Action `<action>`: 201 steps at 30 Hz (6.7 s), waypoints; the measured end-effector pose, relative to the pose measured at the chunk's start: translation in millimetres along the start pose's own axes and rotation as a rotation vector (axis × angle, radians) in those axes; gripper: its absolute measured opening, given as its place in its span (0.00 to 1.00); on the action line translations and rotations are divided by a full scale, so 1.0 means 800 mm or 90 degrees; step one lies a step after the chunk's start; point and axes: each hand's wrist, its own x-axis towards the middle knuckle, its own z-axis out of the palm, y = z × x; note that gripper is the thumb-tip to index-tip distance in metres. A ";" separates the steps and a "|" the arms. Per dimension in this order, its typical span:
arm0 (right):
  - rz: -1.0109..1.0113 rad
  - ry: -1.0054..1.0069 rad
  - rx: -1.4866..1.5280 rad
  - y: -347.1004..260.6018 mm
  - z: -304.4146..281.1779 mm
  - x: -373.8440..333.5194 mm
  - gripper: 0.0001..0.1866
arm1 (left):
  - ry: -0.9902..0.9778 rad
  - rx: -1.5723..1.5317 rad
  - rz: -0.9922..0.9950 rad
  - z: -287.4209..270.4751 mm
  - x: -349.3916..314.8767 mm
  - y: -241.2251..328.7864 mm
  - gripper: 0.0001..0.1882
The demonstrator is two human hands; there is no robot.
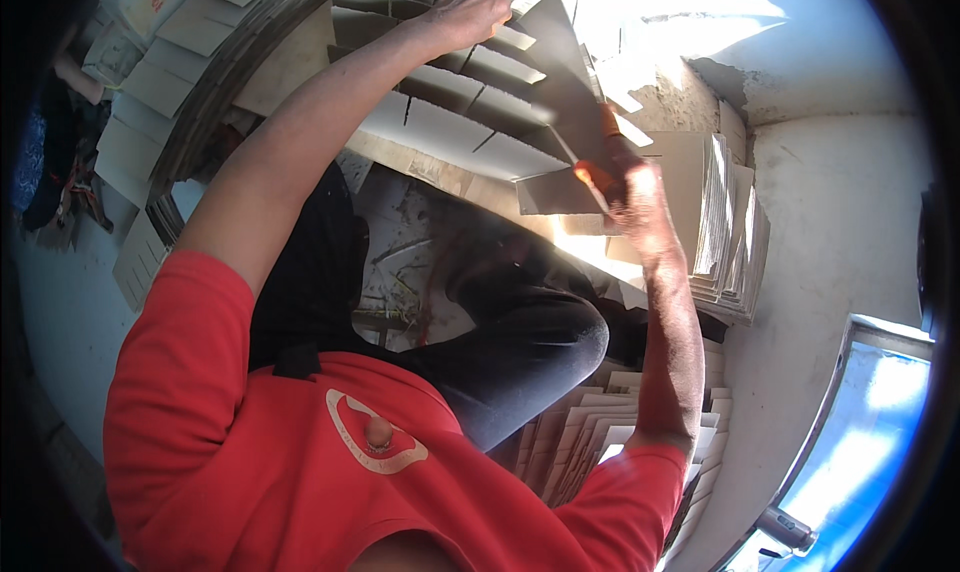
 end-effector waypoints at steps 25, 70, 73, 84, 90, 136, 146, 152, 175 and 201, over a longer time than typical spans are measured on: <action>0.148 0.519 -0.689 0.198 -0.162 -0.046 0.27 | 0.231 -0.095 0.027 -0.076 -0.151 0.051 0.19; -0.264 0.241 -0.251 -0.104 0.004 -0.004 0.26 | 0.066 -0.167 0.051 -0.030 -0.176 0.059 0.09; -0.260 0.233 -0.194 -0.102 0.000 -0.002 0.25 | 0.045 -0.170 0.031 -0.036 -0.175 0.062 0.07; -0.286 0.242 -0.224 -0.098 0.009 0.008 0.24 | 0.071 -0.176 0.025 -0.029 -0.172 0.061 0.05; -0.329 0.254 -0.311 -0.086 0.018 0.014 0.26 | 0.090 -0.173 0.044 -0.028 -0.173 0.058 0.06; 0.004 0.652 -0.893 0.158 -0.119 -0.036 0.20 | -0.051 -0.049 0.170 -0.039 -0.146 0.107 0.36; 0.088 0.610 -0.638 0.228 -0.182 -0.060 0.27 | 0.008 -0.058 0.063 -0.050 -0.154 0.087 0.36; 0.136 0.626 -0.503 0.193 -0.172 -0.067 0.15 | 0.031 -0.040 -0.021 -0.064 -0.180 0.043 0.35; -0.381 0.258 -0.066 -0.122 0.052 0.002 0.25 | 0.087 -0.324 -0.082 -0.059 -0.202 -0.013 0.09; -0.388 0.265 -0.256 -0.138 0.122 0.054 0.24 | 0.137 -0.356 -0.074 -0.051 -0.201 -0.016 0.10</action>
